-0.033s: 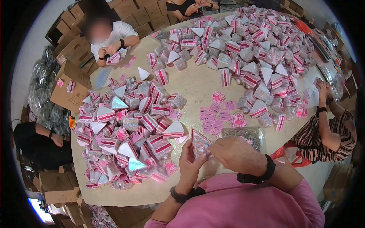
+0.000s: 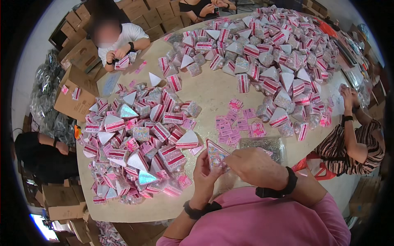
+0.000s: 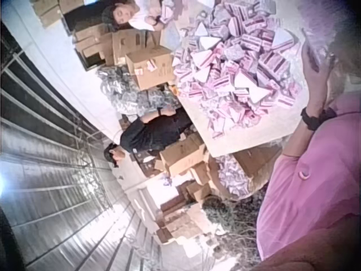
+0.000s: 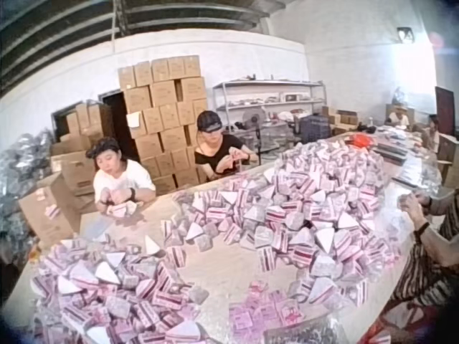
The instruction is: The person is assembling small pink and white promotional items and placing them into bags.
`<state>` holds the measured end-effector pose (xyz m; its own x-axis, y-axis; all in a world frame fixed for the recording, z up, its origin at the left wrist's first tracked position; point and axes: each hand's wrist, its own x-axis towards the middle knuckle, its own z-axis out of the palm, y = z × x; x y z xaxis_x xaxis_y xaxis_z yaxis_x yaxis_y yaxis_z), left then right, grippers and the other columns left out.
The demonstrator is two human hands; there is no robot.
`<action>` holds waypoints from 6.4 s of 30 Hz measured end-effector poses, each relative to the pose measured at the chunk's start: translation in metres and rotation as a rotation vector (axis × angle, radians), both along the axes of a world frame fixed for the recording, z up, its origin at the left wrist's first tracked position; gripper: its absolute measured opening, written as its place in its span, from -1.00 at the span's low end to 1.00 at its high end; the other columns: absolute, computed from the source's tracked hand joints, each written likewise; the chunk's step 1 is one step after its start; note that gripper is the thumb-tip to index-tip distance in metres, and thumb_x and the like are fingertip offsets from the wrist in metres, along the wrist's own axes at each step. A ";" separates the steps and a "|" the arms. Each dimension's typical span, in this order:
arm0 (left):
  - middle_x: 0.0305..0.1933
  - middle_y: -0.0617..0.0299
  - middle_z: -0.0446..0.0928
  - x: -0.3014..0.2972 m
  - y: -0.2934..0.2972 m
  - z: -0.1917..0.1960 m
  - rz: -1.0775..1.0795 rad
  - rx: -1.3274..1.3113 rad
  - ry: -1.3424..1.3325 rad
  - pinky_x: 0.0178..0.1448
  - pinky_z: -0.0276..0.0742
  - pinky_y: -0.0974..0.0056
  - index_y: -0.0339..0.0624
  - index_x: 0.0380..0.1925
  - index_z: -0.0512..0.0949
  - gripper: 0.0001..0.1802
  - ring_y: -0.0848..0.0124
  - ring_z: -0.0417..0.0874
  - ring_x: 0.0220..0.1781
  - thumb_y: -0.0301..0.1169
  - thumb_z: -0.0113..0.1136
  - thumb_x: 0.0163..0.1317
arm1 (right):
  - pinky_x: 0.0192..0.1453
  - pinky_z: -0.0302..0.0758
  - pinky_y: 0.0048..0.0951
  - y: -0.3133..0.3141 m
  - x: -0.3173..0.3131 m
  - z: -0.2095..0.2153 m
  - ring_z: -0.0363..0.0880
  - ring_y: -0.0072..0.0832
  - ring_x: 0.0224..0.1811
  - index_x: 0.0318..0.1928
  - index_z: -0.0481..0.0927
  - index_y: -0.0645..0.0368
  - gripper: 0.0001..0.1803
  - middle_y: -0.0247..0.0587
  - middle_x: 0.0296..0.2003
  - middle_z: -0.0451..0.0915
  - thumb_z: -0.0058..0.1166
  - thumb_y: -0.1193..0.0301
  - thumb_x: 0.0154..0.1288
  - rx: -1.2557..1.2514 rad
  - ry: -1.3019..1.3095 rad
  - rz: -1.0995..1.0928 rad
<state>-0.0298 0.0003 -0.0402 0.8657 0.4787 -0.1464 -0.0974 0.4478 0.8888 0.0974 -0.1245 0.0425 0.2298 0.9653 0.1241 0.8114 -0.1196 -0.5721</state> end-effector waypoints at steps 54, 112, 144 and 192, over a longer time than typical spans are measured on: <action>0.23 0.07 0.25 0.007 -0.015 0.000 -0.063 -0.046 -0.063 0.16 0.46 0.28 -0.33 0.34 -0.01 -0.23 0.34 0.38 0.21 -0.39 0.09 0.18 | -0.33 0.47 -0.31 0.032 -0.004 -0.032 0.49 -0.25 -0.37 -0.28 0.46 0.27 -0.80 -0.13 -0.38 0.46 0.06 0.51 0.03 0.588 -0.132 -0.339; 0.00 0.15 0.35 0.004 -0.008 0.022 0.185 0.154 0.000 0.13 0.38 0.28 -0.29 0.15 0.17 -0.32 0.42 0.43 0.01 -0.18 0.26 0.19 | -0.31 0.48 -0.20 -0.009 -0.014 0.007 0.56 -0.15 -0.39 -0.33 0.42 0.27 -0.87 -0.07 -0.45 0.50 -0.03 0.50 0.08 0.125 -0.134 -0.013; 0.11 -0.09 0.39 0.001 0.005 0.003 0.068 0.897 0.264 0.21 0.37 0.24 -0.40 0.27 0.10 -0.19 0.21 0.47 0.16 -0.48 0.30 0.06 | -0.29 0.54 -0.34 0.005 -0.007 -0.042 0.62 -0.22 -0.33 -0.26 0.45 0.25 -0.84 -0.01 -0.40 0.57 0.01 0.47 0.12 -0.132 -0.108 -0.146; 0.30 -0.15 0.25 -0.078 0.276 0.083 0.870 0.669 0.147 0.33 0.23 0.21 -0.39 0.32 0.10 -0.21 0.15 0.32 0.30 -0.28 0.23 0.19 | -0.30 0.58 -0.51 -0.021 0.009 -0.099 0.66 -0.37 -0.31 -0.16 0.46 0.33 -0.81 -0.05 -0.28 0.60 0.00 0.43 0.33 -0.271 1.458 -0.289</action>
